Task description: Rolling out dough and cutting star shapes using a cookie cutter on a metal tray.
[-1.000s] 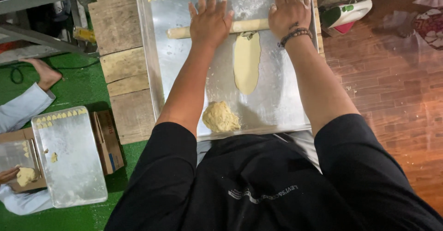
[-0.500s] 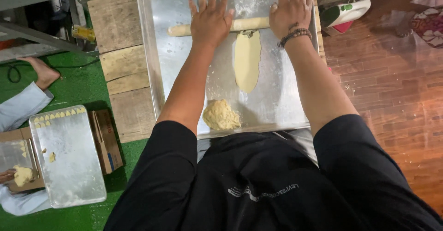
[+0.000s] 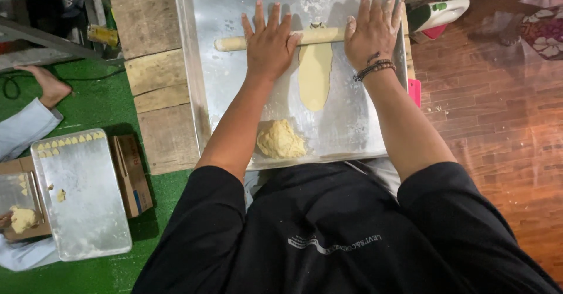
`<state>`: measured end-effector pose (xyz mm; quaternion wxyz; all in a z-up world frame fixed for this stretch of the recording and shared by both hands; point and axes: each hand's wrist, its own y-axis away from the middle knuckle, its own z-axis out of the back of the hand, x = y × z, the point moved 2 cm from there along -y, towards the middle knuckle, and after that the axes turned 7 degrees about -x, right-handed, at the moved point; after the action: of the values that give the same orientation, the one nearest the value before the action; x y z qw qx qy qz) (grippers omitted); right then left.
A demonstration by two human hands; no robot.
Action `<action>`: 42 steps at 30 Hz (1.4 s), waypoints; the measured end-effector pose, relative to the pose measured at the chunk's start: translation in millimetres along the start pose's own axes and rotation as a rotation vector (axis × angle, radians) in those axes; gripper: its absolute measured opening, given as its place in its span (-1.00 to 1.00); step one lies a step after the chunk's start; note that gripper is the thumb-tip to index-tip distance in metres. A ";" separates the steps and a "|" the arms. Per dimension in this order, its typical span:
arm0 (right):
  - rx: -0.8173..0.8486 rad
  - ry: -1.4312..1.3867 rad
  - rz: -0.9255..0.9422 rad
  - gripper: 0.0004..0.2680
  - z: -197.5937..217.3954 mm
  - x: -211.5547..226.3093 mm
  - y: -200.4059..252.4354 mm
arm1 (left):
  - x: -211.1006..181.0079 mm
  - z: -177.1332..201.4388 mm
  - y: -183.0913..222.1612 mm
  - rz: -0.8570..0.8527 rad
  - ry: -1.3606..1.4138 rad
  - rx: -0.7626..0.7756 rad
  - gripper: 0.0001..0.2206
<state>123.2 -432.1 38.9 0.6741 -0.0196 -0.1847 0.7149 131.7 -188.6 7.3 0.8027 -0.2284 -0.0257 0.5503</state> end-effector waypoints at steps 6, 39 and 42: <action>0.113 0.053 -0.056 -0.54 10.2 7.5 -5.4 | -0.1 1.3 -2.8 -0.022 -0.040 -0.048 -0.52; 0.222 -0.382 -0.069 -0.57 -24.4 37.2 -12.2 | 15.2 13.8 68.4 -0.276 0.036 -0.390 -0.84; 0.234 -0.342 -0.082 -0.58 -17.1 47.1 -10.7 | 12.7 17.9 68.0 -0.303 0.001 -0.411 -0.92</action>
<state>133.9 -382.1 36.5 0.6591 0.1880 -0.2127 0.6964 72.2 -151.6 -6.3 0.8128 -0.3807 -0.1704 0.4066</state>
